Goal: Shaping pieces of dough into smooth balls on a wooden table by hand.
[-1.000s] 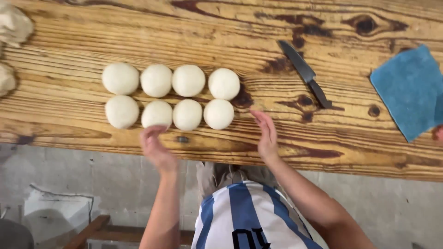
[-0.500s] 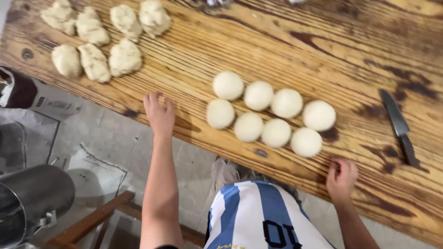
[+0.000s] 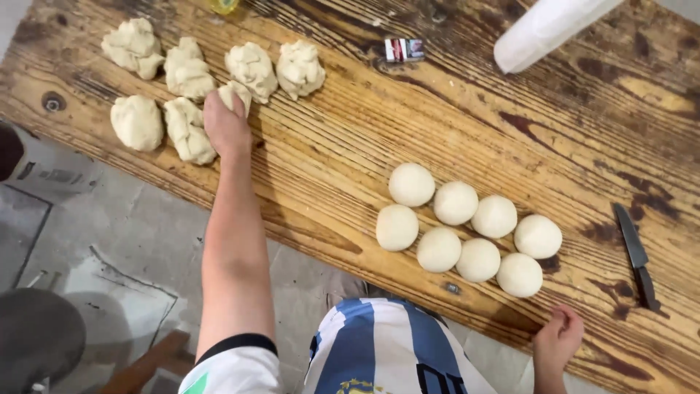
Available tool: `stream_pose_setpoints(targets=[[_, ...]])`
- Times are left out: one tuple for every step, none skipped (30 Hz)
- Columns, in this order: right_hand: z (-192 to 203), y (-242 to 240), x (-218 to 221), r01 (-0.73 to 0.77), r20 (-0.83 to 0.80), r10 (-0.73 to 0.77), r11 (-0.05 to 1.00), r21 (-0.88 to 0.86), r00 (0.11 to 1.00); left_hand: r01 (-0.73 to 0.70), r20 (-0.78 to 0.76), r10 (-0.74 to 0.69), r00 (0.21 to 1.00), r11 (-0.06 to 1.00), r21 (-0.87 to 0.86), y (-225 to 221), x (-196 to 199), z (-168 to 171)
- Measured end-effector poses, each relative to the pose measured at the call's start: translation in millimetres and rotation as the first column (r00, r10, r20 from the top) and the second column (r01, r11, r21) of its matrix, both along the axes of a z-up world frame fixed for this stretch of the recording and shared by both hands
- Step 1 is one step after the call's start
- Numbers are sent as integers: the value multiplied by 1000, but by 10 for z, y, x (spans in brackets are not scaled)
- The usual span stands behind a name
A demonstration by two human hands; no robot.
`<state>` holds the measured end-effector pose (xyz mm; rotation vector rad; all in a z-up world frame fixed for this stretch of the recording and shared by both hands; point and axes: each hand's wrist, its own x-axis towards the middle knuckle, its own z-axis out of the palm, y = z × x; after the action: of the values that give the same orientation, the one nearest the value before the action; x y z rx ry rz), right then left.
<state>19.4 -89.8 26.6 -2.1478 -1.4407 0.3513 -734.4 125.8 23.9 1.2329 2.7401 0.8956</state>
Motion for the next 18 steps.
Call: stream_pose_setpoints(targets=[[26,50,-135,6,-38,0,986,166,999,-158,485,136,864,987,4,96,-76,234],[270,317,-588,-2,-45,10,984,179,999,-167,481,138,866,986,18,49,-17,344],[561,415,-1049,83,-122,-69,990,112,990,-265,724,206,658,964,-34,-1,59,441],[882,430,-1485,160,-194,-150,986,37,969,-335,893,243,379,935,-113,-44,143,523],[613,552,-1748,168,-188,-160,985,31,969,-326,893,246,377,938,-121,-164,447,792],[327,677,-2001,-32,-419,123,975,218,900,-351,992,56,116,936,-12,-284,752,1054],[43,773,-2235,-166,-557,409,885,435,723,-398,976,-150,-156,914,77,-398,1069,1312],[143,952,-2715,-154,-553,393,891,428,735,-383,976,-141,-167,921,68,-467,1228,1148],[290,1124,-3192,-238,-558,474,864,444,681,-343,963,-253,-92,916,208,-536,1404,988],[467,1255,-3703,-318,-562,549,829,459,619,-294,930,-367,-24,892,344,-613,1582,832],[601,1390,-4022,-315,-555,543,832,456,631,-288,930,-367,-38,895,341,-597,1646,731],[727,1539,-4330,-431,-561,646,763,482,517,-173,858,-475,197,844,507,-574,1722,629],[843,1669,-4635,-517,-569,716,692,504,404,-1,716,-578,391,778,628,-554,1801,529],[727,1749,-4780,-497,-569,699,712,496,433,21,723,-587,365,781,624,-537,1722,443],[603,1871,-4928,-478,-531,716,698,532,454,14,611,-567,552,739,673,-472,1630,354],[470,2018,-5066,-461,-490,730,682,567,477,20,473,-517,714,690,724,-385,1541,255],[215,2023,-5145,-447,-491,712,700,557,503,33,484,-534,693,694,719,-388,1484,107],[-55,2034,-5219,-521,-419,734,676,521,534,53,467,-506,726,717,695,-384,1429,-56]])
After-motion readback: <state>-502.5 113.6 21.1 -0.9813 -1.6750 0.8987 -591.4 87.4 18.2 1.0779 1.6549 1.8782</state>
